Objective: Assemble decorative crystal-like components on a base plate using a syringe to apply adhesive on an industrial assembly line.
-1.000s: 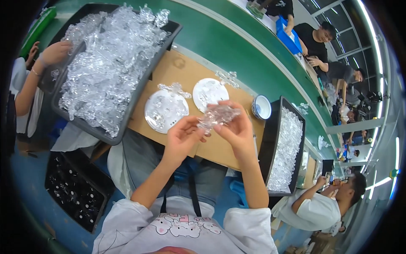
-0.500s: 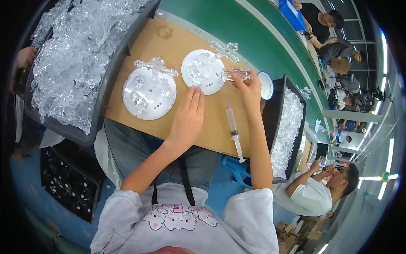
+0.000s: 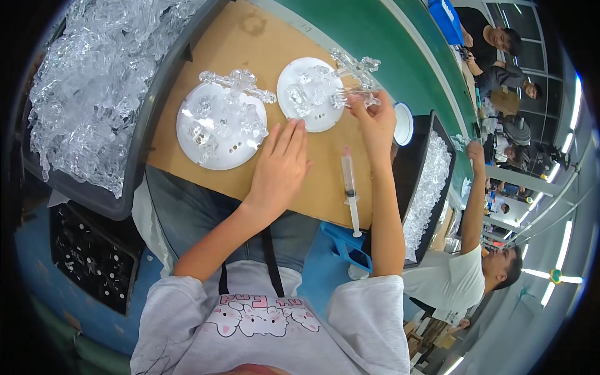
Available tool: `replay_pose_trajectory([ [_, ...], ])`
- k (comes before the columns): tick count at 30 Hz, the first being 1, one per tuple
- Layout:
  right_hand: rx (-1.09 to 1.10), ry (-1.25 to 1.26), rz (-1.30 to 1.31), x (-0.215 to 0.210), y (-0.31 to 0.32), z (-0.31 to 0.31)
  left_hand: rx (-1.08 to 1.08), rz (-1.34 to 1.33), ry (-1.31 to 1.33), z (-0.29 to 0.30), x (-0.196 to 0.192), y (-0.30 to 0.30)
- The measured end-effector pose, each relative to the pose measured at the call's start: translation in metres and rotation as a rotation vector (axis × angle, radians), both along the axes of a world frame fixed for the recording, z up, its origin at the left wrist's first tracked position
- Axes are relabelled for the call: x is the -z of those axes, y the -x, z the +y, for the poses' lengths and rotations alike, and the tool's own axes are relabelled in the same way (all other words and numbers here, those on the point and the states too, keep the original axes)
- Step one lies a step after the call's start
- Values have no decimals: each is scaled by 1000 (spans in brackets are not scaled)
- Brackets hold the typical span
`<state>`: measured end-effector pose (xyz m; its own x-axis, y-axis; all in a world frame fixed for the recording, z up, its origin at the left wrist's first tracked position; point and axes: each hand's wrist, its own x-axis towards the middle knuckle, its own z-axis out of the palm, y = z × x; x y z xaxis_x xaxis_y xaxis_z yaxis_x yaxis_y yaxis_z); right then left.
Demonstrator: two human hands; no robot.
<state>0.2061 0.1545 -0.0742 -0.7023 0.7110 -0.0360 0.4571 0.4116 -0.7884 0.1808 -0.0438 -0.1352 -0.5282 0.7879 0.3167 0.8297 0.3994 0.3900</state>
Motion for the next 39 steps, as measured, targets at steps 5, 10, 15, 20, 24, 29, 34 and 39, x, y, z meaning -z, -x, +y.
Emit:
replay_pose_trajectory([
  [5,-2,-243,-23,5,-1,-13,-16,-16,-12,1,-1,0],
  [10,-18,-416,-36,0,6,-36,-10,1,-19,1,1,2],
  [15,27,-631,-29,9,9,-45,-6,21,-8,1,-1,1],
  [20,51,-471,1,14,3,-39,-30,28,-5,-1,2,2],
  [24,44,11,166,13,-9,-7,-5,33,-2,-1,4,2],
  [29,3,172,93,3,0,-3,-6,36,14,-4,5,3],
  [34,13,12,109,7,-3,-7,4,25,8,-2,5,2],
  [39,-13,-315,-9,4,-1,-28,0,8,-74,-1,9,4],
])
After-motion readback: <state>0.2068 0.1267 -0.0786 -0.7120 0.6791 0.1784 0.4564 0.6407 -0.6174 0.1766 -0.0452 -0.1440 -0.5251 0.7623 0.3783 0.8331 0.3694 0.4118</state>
